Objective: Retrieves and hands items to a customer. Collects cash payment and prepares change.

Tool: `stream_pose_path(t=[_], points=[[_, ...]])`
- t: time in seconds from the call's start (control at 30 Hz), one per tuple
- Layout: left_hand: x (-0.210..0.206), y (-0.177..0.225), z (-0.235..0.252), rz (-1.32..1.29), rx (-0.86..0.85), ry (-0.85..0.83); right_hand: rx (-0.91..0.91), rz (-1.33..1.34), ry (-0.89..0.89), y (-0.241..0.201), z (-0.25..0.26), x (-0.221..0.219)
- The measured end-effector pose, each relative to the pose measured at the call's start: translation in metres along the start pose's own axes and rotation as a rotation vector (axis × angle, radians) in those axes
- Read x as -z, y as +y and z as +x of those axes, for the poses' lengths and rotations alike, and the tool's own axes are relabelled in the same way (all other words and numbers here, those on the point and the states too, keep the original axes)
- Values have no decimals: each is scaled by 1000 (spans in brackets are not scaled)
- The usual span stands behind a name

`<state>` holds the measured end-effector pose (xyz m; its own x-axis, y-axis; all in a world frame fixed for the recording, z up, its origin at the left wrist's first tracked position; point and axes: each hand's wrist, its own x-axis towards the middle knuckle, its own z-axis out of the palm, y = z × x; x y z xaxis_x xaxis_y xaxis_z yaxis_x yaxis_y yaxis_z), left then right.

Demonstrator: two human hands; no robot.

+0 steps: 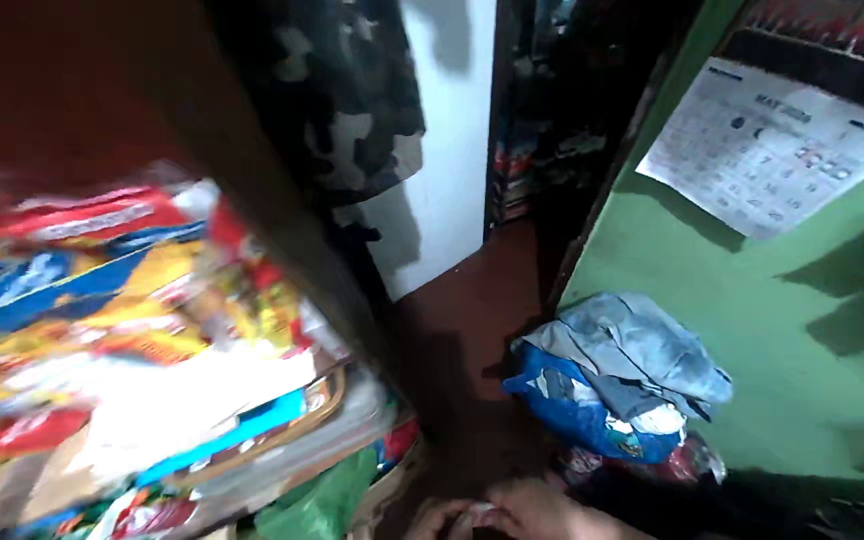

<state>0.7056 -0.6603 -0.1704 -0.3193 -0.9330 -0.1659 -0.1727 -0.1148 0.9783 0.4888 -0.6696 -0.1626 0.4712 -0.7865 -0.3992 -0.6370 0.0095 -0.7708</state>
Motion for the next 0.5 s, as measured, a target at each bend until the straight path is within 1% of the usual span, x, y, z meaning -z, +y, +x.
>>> stream_pose_path(t=[0.03,0.07,0.13,0.2,0.27,0.33,0.4,0.43,0.5], points=[[-14,6,26,132,-49,-55,-27,32,-4,16,-2,18],[-25,12,51,251,-111,-145,-42,72,4,30,-5,34],[-49,29,97,396,-247,-355,-41,196,16,56,-10,63],[-76,48,139,434,-349,-526,-32,358,40,78,-15,89],[-101,61,176,431,-410,-631,-58,453,96,98,-21,110],[-120,63,209,431,-439,-714,-80,476,156,120,-25,125],[-139,65,240,468,-433,-751,-104,511,283,141,-28,136],[-146,69,254,496,-412,-739,-138,566,351,147,-29,142],[-150,87,287,537,-307,-694,-224,747,459,159,-30,155]])
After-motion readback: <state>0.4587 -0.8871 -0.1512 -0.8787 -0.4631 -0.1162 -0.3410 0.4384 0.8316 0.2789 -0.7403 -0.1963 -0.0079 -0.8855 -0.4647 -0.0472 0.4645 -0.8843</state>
